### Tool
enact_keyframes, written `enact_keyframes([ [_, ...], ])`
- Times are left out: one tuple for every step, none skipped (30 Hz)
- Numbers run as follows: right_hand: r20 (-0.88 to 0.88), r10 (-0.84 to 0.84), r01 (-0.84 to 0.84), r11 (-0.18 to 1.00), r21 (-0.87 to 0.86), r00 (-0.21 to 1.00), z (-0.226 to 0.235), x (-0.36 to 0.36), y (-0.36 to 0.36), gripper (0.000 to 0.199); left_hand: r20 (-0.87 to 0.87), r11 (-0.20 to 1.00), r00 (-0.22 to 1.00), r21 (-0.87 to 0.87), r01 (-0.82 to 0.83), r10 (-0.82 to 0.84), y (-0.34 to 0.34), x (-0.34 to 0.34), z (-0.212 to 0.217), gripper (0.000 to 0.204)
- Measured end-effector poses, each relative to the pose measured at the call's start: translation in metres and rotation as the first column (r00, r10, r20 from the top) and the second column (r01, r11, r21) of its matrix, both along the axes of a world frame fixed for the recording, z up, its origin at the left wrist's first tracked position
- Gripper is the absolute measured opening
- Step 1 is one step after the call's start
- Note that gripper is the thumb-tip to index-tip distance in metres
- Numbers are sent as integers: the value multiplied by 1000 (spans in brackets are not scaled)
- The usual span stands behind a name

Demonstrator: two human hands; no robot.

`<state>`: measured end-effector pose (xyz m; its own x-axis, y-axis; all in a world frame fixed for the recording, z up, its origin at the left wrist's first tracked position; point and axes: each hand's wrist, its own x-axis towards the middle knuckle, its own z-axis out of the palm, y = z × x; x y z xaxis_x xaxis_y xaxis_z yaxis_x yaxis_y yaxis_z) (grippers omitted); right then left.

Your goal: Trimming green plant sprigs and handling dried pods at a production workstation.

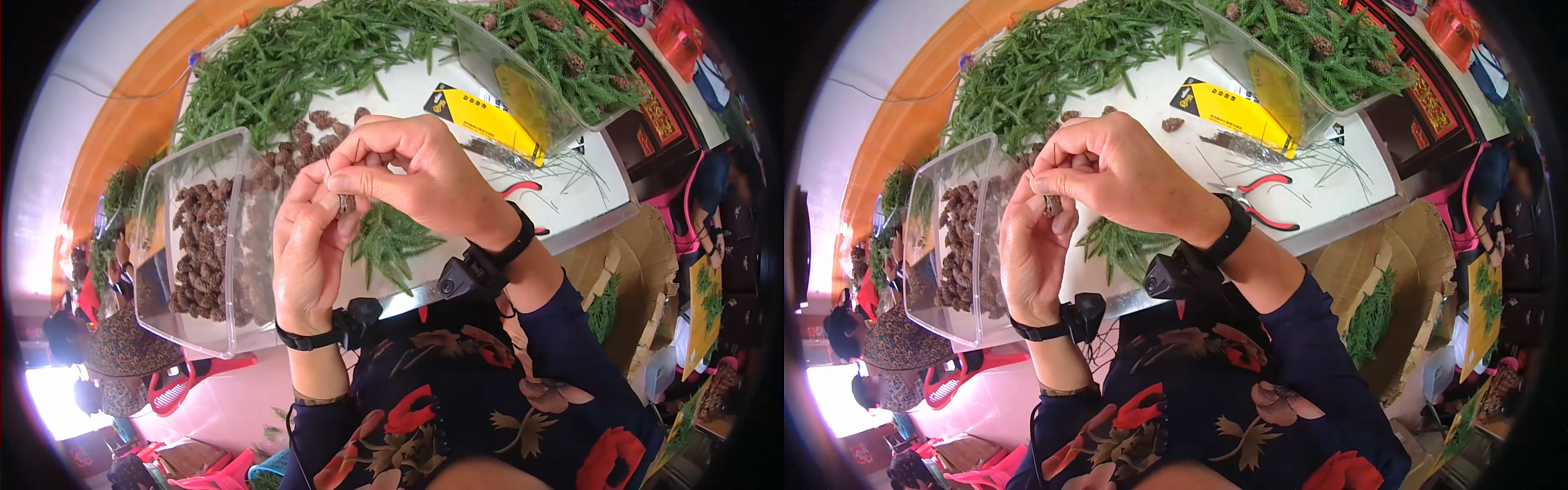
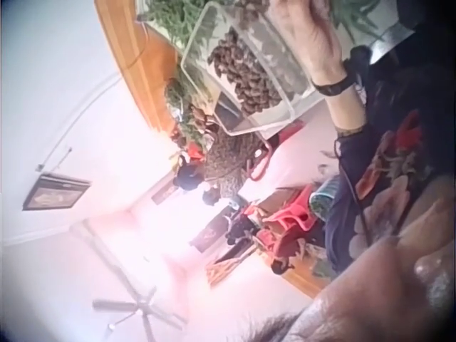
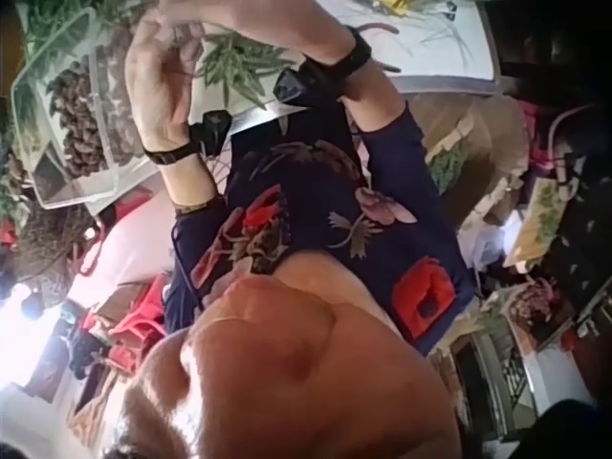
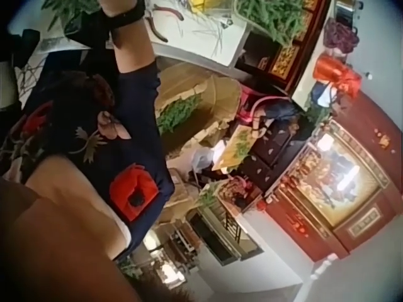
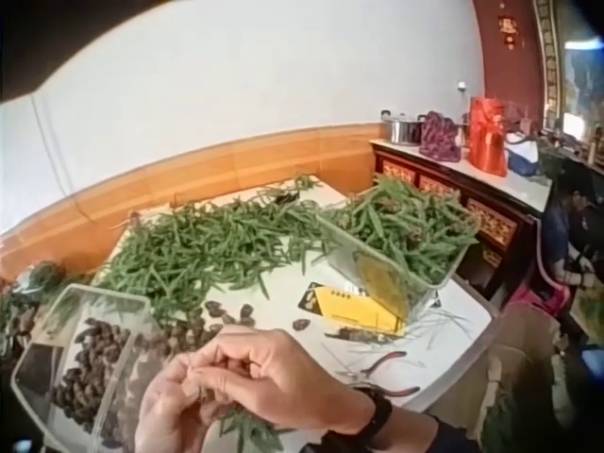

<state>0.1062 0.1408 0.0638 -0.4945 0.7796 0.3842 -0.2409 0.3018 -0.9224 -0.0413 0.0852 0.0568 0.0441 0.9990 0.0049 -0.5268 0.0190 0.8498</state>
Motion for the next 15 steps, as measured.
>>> enact_keyframes([
  [-24, 21, -23, 998, -63, 999, -1, -1, -6, 6, 9, 1000, 1000, -10, -4, 4, -4, -2, 0, 20],
  [-50, 41, -47, 991, -124, 998, -2, -2, -11, 5, -63, 999, 997, -11, 48, -48, -8, -6, 1, 19],
  [-44, 48, -53, 990, -133, 998, -3, -3, -15, 5, -137, 995, 986, -14, 97, -98, -11, -12, 2, 17],
  [0, 1, -1, 998, -66, 1000, -3, -3, -18, 5, -211, 990, 967, -20, 143, -144, -14, -16, 2, 17],
  [39, -31, 30, 1000, 6, 999, -4, -5, -22, 4, -207, 993, 971, -26, 113, -116, -20, -18, 0, 17],
  [70, -58, 52, 995, 82, 996, -5, -8, -25, 3, -173, 993, 978, -37, 112, -117, -26, -18, -2, 16],
  [65, -24, 19, 996, 82, 998, -8, -10, -26, 3, -144, 993, 982, -44, 113, -118, -26, -18, -5, 16],
  [83, -121, 106, 980, 166, 989, -13, -9, -29, 3, -118, 993, 987, -48, 107, -112, -28, -18, -7, 16],
  [87, -213, 186, 950, 250, 973, -16, -9, -33, 3, -73, 991, 991, -78, 106, -112, -31, -15, -10, 15],
  [106, -257, 230, 950, 212, 961, -17, -10, -39, 3, -35, 990, 994, -105, 96, -101, -33, -13, -13, 14],
  [132, -304, 280, 944, 174, 943, -19, -10, -48, 4, -12, 988, 994, -113, 109, -111, -34, -12, -21, 14],
  [128, -323, 306, 942, 135, 938, -20, -12, -56, 4, 10, 986, 993, -118, 117, -117, -37, -12, -24, 13],
  [129, -343, 333, 938, 94, 931, -20, -14, -62, 4, -7, 991, 998, -117, 64, -65, -43, -8, -23, 13],
  [122, -316, 307, 948, 90, 941, -20, -13, -65, 4, -3, 993, 999, -113, 40, -41, -46, -1, -23, 13],
  [172, -312, 294, 948, 120, 935, -20, -9, -65, 4, 2, 994, 1000, -110, 15, -15, -49, 1, -24, 13],
])
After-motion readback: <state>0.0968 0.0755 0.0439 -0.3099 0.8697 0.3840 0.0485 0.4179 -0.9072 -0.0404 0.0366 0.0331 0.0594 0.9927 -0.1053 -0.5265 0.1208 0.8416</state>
